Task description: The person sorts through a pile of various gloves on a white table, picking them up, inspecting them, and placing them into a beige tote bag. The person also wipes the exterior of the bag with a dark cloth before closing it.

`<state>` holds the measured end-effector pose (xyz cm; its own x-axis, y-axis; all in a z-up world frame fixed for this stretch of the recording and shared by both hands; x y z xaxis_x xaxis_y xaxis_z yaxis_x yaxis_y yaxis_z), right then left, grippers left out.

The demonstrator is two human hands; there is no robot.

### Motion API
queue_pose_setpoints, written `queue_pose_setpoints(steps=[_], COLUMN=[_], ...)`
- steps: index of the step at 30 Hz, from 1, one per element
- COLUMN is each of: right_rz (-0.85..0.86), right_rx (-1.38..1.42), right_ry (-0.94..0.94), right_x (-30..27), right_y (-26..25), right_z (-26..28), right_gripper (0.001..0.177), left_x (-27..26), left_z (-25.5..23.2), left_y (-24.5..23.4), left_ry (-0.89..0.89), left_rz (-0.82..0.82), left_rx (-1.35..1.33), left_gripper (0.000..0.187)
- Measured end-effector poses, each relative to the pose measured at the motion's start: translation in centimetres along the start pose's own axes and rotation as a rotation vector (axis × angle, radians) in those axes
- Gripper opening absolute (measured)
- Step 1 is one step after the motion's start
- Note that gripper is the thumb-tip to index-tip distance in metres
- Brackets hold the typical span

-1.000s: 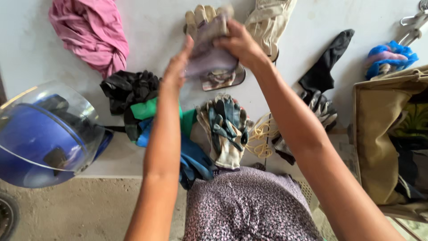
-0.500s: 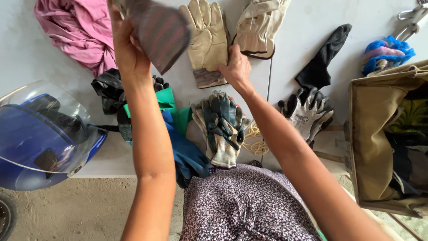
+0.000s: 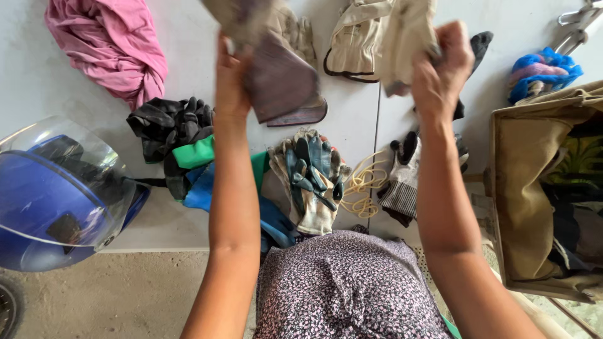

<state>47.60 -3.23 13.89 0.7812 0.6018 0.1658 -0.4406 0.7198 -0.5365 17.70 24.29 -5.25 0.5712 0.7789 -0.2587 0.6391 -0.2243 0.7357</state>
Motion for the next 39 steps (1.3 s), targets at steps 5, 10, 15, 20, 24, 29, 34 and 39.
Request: queue_pose_setpoints(steps=[5, 10, 15, 20, 24, 29, 34, 39], right_rz=[0.127, -0.049, -0.135, 0.306, 0.494, 0.438, 0.251, 0.255], right_rx=[-0.056, -0.07, -0.17, -0.384, -0.472, -0.348, -0.185, -0.253], right_ry=[0.133, 0.03, -0.443, -0.552, -0.653, -0.58, -0.196, 0.088], right_x=[-2.3, -2.9, -5.4, -10.3, -13.9, -14.0, -11.7, -9.1], right_y=[-3.2, -4.3, 1.1, 15.6, 22.0, 20.9, 17.4, 17.9], right_z=[1.9, 4.3, 10.3, 10.5, 7.3, 5.5, 2.4, -4.6], right_gripper=[0.021, 0.02, 0.028, 0.048, 0.061, 0.051, 0.026, 0.032], left_x=[-0.6, -1.9, -5.5, -2.2, -2.4, -1.4, -0.5, -0.6], left_z=[5.6, 4.9, 0.1, 2.5, 3.3, 3.1, 0.8, 2.6], left_y=[-2.4, -0.8, 5.8, -1.7, -3.7, -2.0, -2.1, -4.5], left_ry=[0.247, 0.367, 0.787, 0.033, -0.052, 0.195, 0.326, 0.07], left_rz=[-0.128, -0.082, 0.0, -0.437, -0.429, -0.26, -0.304, -0.465], left_rx=[0.732, 0.746, 1.246, 0.44, 0.677, 0.735, 0.879, 0.926], left_gripper=[0.079, 0.08, 0.091, 0.061, 0.043, 0.049, 0.04, 0.03])
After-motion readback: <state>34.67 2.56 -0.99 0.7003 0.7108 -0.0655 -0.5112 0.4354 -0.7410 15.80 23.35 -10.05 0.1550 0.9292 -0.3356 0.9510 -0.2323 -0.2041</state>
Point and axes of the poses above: each hand's wrist, its own x-axis towards the middle knuckle, its own y-axis out of the palm, z = x × y, the point moved 10 cm from there along x, towards the middle knuckle, and after that the axes turned 12 degrees about -x, right-handed, at the moved point
